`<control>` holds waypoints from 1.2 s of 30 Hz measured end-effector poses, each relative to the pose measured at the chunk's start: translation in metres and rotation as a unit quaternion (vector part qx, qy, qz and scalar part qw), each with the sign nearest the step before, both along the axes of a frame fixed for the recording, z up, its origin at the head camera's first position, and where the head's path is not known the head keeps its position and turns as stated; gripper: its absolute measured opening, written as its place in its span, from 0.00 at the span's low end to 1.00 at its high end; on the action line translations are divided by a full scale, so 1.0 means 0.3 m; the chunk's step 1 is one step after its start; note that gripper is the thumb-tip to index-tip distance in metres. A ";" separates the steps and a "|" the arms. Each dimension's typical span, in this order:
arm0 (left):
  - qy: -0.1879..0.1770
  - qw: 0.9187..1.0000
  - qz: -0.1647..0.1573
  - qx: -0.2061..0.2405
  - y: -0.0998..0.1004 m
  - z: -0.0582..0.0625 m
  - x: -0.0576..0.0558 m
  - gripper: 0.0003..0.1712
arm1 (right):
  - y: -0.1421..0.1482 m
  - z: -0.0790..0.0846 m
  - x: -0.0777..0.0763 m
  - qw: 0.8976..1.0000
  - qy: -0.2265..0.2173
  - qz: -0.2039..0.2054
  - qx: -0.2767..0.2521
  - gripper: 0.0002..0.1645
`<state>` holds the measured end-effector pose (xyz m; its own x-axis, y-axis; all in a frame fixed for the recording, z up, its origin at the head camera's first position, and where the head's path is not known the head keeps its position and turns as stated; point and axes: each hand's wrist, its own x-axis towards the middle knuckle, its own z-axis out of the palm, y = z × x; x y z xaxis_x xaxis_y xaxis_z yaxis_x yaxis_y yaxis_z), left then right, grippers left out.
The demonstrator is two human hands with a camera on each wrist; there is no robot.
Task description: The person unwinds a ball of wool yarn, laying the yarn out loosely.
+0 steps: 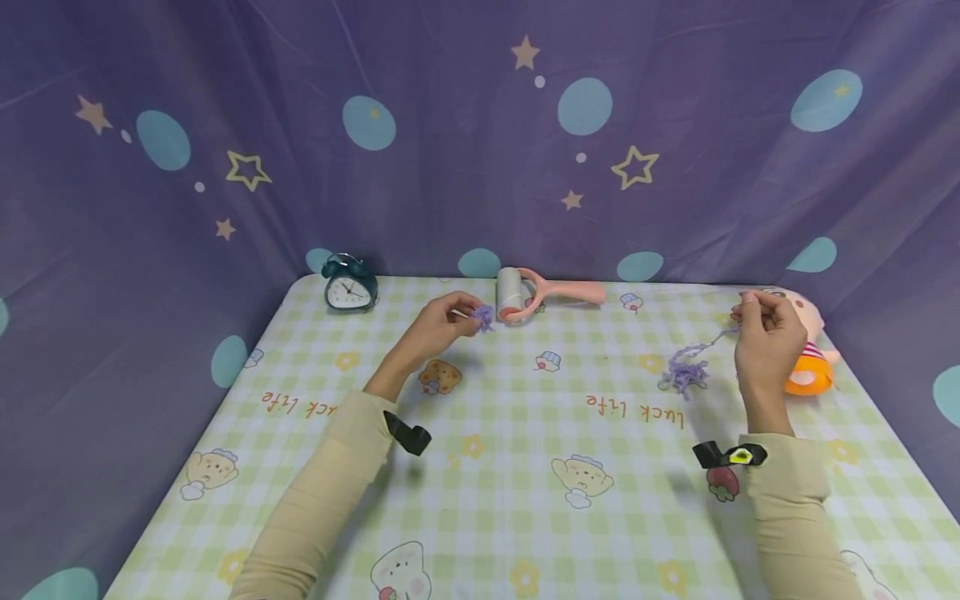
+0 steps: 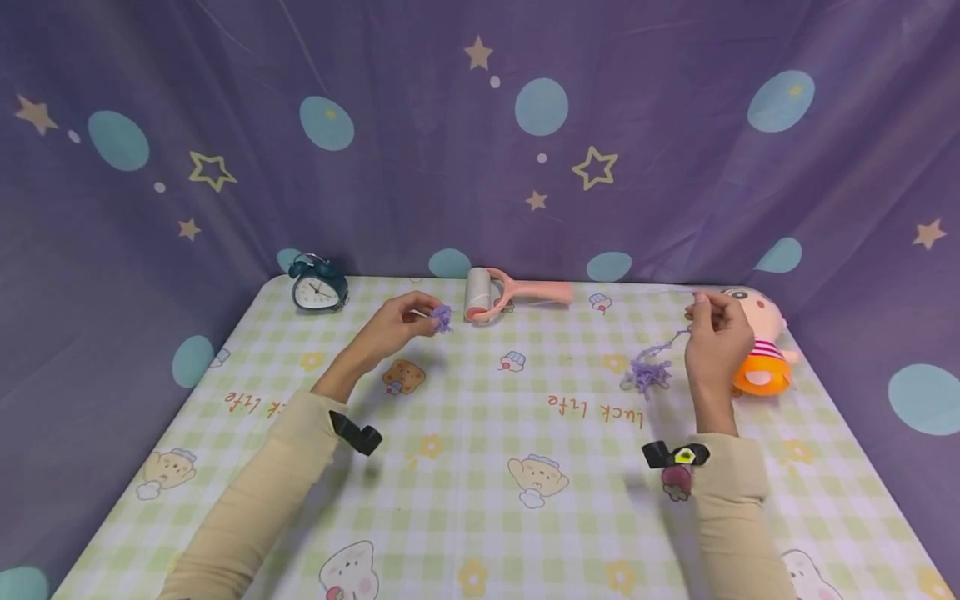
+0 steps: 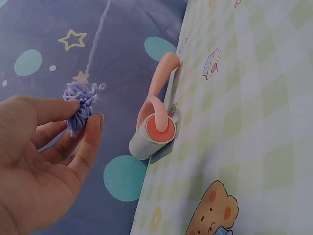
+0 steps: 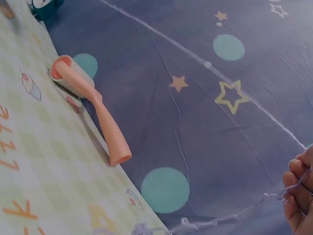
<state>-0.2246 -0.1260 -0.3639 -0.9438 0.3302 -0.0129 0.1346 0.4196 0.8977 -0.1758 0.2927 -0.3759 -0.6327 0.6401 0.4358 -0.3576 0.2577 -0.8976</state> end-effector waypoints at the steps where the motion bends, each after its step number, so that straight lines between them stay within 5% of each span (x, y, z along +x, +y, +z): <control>1: 0.001 1.000 0.003 0.000 -0.002 -0.002 -0.001 0.15 | 0.006 0.000 0.003 1.000 -0.003 -0.007 0.001 0.09; 8: -0.015 0.999 0.027 0.013 -0.011 0.001 0.002 0.14 | 0.045 -0.009 0.015 0.999 -0.028 -0.042 0.000 0.13; 23: -0.044 0.991 0.118 0.035 0.001 0.006 -0.002 0.17 | 0.096 -0.004 0.045 0.996 -0.034 -0.073 -0.040 0.04; 29: -0.050 0.992 0.114 0.030 -0.007 0.005 0.000 0.18 | 0.109 -0.006 0.050 0.995 -0.042 -0.087 -0.021 0.07; 36: -0.055 0.992 0.108 0.019 -0.019 0.007 -0.002 0.20 | 0.128 0.016 0.064 0.993 -0.012 -0.094 -0.071 0.06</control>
